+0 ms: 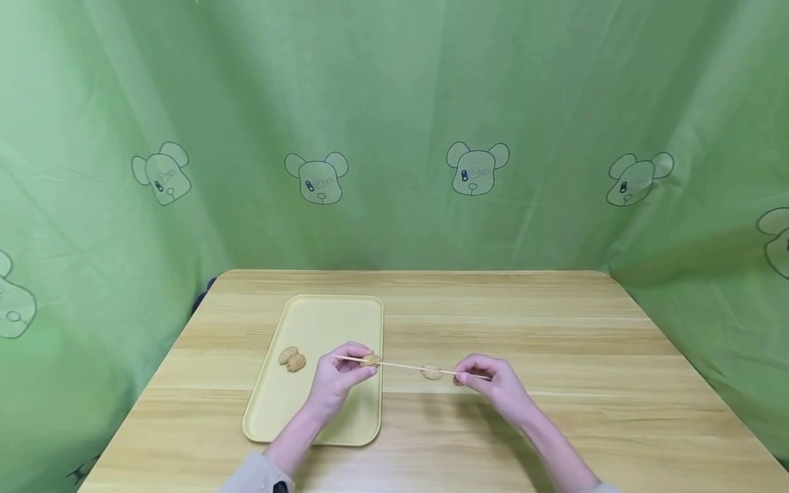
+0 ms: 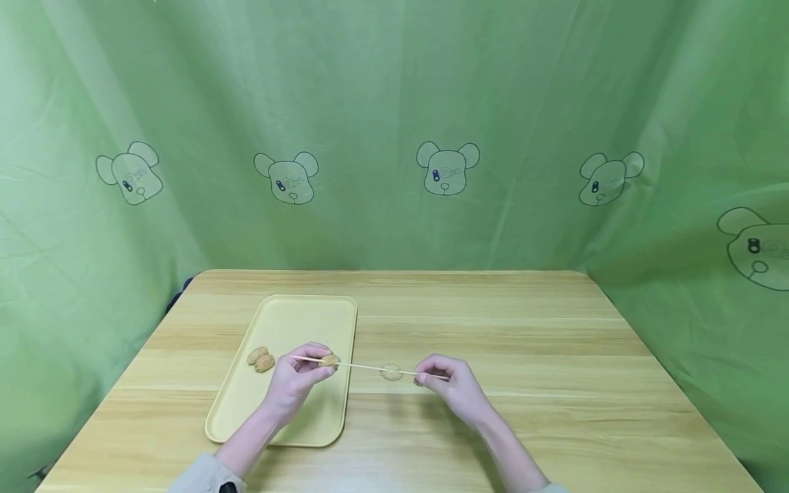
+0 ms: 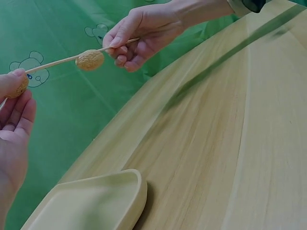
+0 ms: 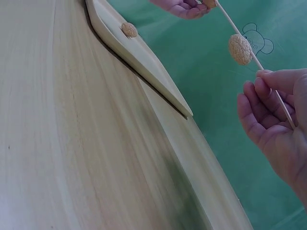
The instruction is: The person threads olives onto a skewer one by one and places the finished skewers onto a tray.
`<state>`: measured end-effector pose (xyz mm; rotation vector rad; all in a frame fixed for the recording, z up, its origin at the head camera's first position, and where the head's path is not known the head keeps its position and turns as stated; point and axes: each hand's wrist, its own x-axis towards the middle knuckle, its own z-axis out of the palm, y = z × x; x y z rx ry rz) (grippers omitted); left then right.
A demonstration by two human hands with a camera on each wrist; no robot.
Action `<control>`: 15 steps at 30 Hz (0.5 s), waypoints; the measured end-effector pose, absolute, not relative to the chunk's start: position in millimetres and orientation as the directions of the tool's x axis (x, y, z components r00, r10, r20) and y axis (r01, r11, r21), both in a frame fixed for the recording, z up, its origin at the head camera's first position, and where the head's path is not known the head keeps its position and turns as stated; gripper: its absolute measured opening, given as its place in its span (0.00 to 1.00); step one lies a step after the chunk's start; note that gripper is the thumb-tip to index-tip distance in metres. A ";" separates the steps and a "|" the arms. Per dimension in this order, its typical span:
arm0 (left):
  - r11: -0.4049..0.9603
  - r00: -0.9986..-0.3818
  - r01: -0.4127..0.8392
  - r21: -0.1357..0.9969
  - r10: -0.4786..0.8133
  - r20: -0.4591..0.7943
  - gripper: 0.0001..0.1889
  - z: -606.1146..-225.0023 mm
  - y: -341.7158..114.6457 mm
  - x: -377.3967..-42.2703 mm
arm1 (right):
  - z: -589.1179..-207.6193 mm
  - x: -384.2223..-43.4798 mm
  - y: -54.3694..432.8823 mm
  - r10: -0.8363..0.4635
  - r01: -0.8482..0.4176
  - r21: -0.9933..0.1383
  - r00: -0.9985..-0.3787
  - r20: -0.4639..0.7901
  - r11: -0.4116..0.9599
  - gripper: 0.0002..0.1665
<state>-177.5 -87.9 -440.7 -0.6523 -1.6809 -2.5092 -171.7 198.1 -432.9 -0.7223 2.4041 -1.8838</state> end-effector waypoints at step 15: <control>-0.408 -0.913 0.273 0.871 0.175 0.369 0.16 -443.4 -83.4 -177.5 | -430.6 -172.8 188.2 -0.373 -0.365 -0.920 -0.881 0.290 0.146 0.07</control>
